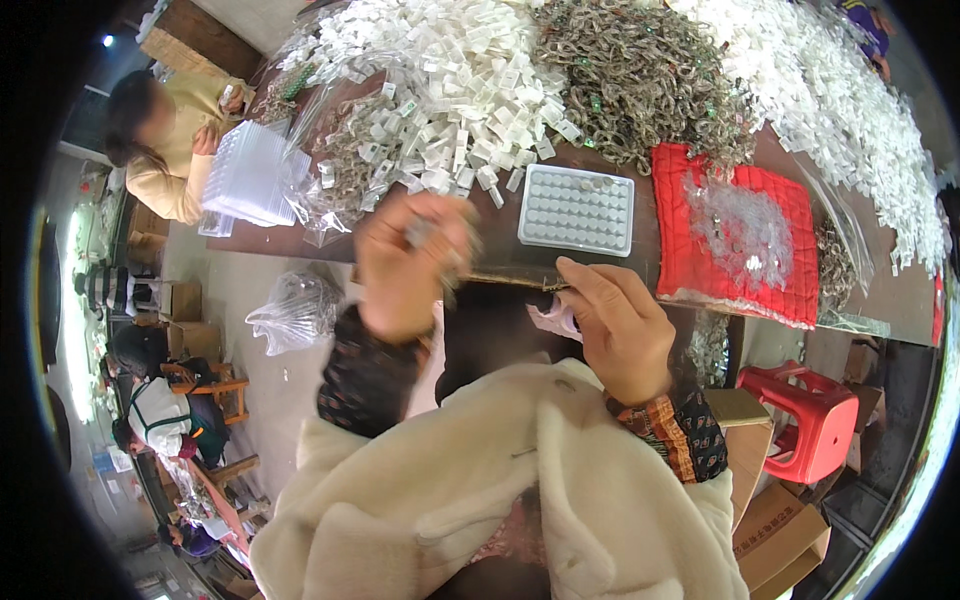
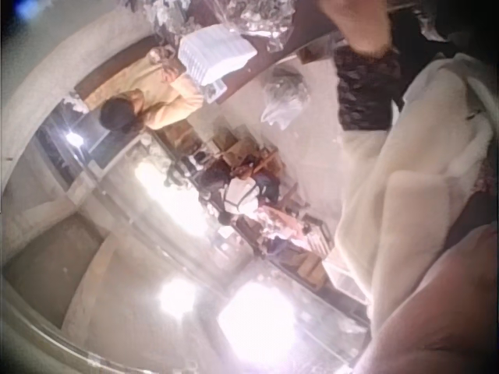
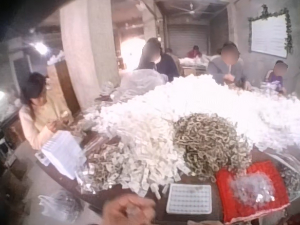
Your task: The person repeatedly picks small white plastic housings and green circuit boards from a table, inserts the boards into the housings, and uses a lighter to heat-seal the assembly. Finished units are placed into a white plastic tray. The process is repeated for multiple units.
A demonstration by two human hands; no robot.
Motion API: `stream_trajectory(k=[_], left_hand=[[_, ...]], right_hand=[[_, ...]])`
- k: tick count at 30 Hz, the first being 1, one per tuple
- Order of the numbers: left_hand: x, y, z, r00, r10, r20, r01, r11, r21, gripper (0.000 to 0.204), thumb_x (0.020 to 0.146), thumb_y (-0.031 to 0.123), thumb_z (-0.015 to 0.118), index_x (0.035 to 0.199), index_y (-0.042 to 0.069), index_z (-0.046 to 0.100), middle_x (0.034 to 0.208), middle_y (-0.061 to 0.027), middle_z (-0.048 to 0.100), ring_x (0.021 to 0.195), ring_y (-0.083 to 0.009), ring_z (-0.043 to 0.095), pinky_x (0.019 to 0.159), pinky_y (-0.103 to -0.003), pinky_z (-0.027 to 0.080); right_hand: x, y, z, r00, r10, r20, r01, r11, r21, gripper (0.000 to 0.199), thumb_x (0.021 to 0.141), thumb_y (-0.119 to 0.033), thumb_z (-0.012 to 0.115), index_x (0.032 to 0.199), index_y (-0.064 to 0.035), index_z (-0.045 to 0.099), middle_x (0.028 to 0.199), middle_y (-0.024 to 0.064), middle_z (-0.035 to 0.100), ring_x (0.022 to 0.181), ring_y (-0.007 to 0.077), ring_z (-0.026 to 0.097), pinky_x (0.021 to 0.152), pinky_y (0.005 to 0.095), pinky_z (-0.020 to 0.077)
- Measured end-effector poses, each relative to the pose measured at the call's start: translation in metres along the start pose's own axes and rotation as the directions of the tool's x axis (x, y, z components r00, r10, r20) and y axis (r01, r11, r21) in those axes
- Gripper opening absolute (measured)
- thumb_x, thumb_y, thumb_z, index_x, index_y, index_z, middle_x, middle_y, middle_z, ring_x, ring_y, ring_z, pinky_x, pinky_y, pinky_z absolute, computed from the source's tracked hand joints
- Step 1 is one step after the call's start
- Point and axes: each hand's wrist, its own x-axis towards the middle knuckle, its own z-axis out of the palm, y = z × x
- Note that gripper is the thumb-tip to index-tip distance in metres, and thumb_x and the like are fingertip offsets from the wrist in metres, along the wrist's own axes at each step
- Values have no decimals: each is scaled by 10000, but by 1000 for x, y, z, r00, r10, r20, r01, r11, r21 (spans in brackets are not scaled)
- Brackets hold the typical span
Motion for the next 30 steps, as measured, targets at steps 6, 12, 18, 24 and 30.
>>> stream_trajectory(k=[6, 12, 18, 24, 30], left_hand=[[105, 61, -66, 804, 591, 66, -415, 479, 773, 187, 861, 136, 730, 986, 4, 687, 942, -76, 705, 800, -171, 640, 717, -284, 497], [72, -6, -43, 880, 447, 160, -352, 387, 852, 213, 812, 129, 710, 1015, 72, 682, 963, -115, 677, 852, -307, 651, 724, -375, 518], [76, -75, -26, 840, 346, 417, -504, 217, 836, 185, 819, 33, 665, 978, 127, 686, 892, -54, 608, 757, -251, 643, 613, -331, 508], [81, -57, -27, 685, 557, 469, -627, 124, 769, 150, 788, 57, 741, 918, 77, 668, 900, -61, 629, 708, -183, 629, 596, -320, 505], [14, -42, 15, 998, 2, 63, -17, 971, 237, 101, 951, 52, 595, 1040, 14, 568, 888, -93, 688, 625, -115, 625, 546, -247, 504]], right_hand=[[-4, 3, -1, 1000, 23, -4, -23, 1000, 4, 296, 769, 84, 738, 1037, -38, 705, 920, 115, 677, 780, 229, 674, 661, 300, 554], [-5, 12, 1, 999, 51, 13, -51, 998, 38, 260, 782, 76, 733, 1015, -37, 706, 919, 110, 675, 768, 230, 673, 650, 300, 552], [-5, 14, 3, 997, 65, 52, -68, 996, 66, 218, 816, 63, 715, 1013, -30, 706, 907, 109, 669, 749, 229, 669, 635, 296, 549], [-3, 15, 0, 993, 115, 36, -119, 987, 106, 206, 827, 75, 697, 1009, -22, 702, 899, 114, 668, 771, 211, 670, 652, 277, 542], [1, 7, 3, 900, 358, 250, -429, 619, 657, 178, 895, 62, 619, 1063, 21, 661, 998, 80, 642, 791, 99, 606, 680, 235, 496]])
